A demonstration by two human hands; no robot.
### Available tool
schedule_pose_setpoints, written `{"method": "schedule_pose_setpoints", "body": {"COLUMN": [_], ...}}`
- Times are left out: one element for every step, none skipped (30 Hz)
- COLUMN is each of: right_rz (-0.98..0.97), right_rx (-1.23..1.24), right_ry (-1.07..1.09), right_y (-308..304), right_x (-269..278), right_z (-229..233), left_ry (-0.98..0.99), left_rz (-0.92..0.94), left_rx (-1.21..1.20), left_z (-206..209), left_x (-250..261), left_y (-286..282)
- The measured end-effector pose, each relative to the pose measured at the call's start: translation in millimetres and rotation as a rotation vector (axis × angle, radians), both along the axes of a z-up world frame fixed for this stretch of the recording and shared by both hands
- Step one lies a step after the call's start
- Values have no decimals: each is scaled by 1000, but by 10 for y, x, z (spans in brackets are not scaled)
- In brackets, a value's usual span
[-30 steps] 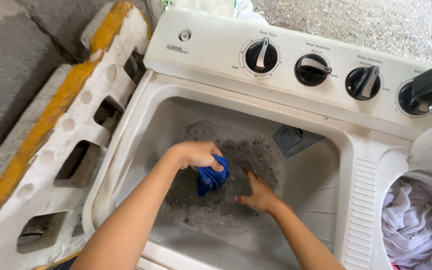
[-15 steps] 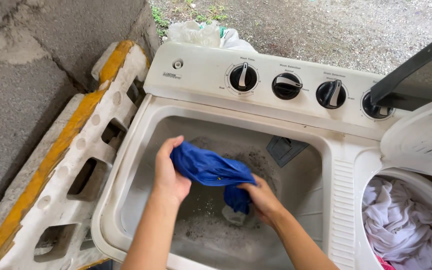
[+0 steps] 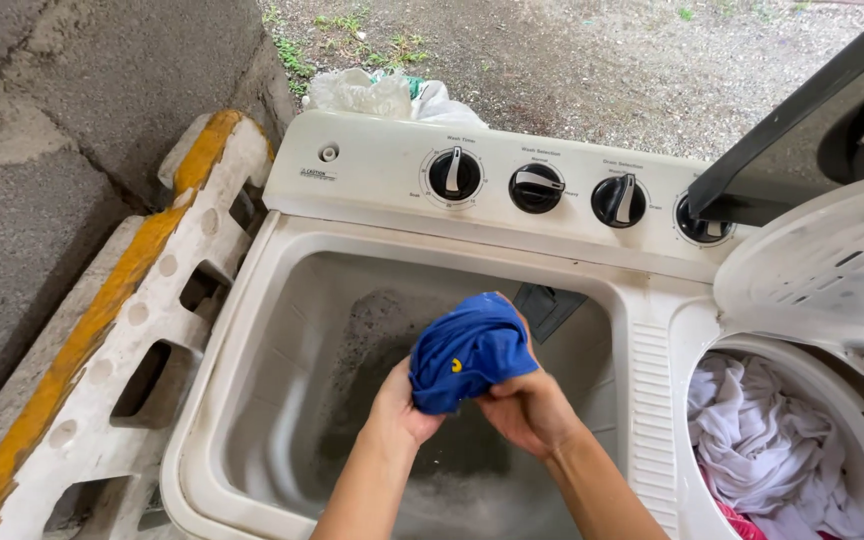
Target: Washing clothes by hand in a twin-tub washing machine and transferring them to the dryer tub for spinning.
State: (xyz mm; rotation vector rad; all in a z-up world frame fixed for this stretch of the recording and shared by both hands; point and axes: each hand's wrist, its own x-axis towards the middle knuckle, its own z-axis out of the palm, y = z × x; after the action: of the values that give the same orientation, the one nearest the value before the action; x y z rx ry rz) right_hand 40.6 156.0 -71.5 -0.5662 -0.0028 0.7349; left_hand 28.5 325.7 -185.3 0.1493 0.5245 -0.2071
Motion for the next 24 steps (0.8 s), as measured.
{"method": "schedule_pose_setpoints", "body": {"right_rz": [1,-38,-78,-76,-117,-157,-157,-179,-199,-201,-146,-90,-93,11,116,114,208,302,301,372,442,444,502,558], "right_rx": [-2,-120,-237,-237,-308,-380,-381,-389,-396,-394,-363,-331,-329,-272,-216,-213,-229,-245,-243,-364,-484,-484,-643,-800], "right_ry": [-4,-24,-45,-48,42,134,133,259,384,384,494,603,604,649,692,692,687,682,682,633,581,581,441,295], "right_y": [28,62,95,120,144,162,168,179,188,186,182,172,116,59,2,-16,-33,-48,-35,-23,-9,-1,9,16], "right_x": [-33,-68,-102,-82,-60,-43,-11,21,53,87,122,150,214,281,348,392,435,476,504,531,557,576,594,614], "right_z": [129,256,383,332,280,224,169,113,58,53,46,34,-102,-233,-363,-366,-369,-374,-304,-235,-167,-126,-85,-43], "left_ry": [-4,43,90,88,169,250,249,124,-14,-16,-237,-471,-474,-792,-1125,-1129,-1366,-1608,-1611,-1770,-1931,-1928,-2036,-2135], "left_rz": [1,92,183,185,340,495,495,496,484,482,479,463,461,442,409,408,359,297,295,252,206,204,73,-59], "left_rx": [-2,60,122,121,291,461,460,856,1250,1251,1538,1814,1814,1968,2095,2096,2173,2235,2235,2247,2250,2252,2206,2153], "left_z": [-1,-2,-4,149,301,448,652,860,1067,1208,1347,1481,1560,1642,1726,1742,1759,1774,1700,1622,1545,1495,1445,1394], "left_x": [13,24,35,8,-18,-50,-117,-183,-249,-283,-317,-355,-373,-387,-403,-407,-411,-419,-430,-444,-459,-454,-449,-445], "left_y": [-36,-65,-95,-137,-180,-228,-255,-274,-296,-290,-286,-287,-264,-242,-220,-217,-214,-208,-247,-288,-326,-360,-393,-430]}}
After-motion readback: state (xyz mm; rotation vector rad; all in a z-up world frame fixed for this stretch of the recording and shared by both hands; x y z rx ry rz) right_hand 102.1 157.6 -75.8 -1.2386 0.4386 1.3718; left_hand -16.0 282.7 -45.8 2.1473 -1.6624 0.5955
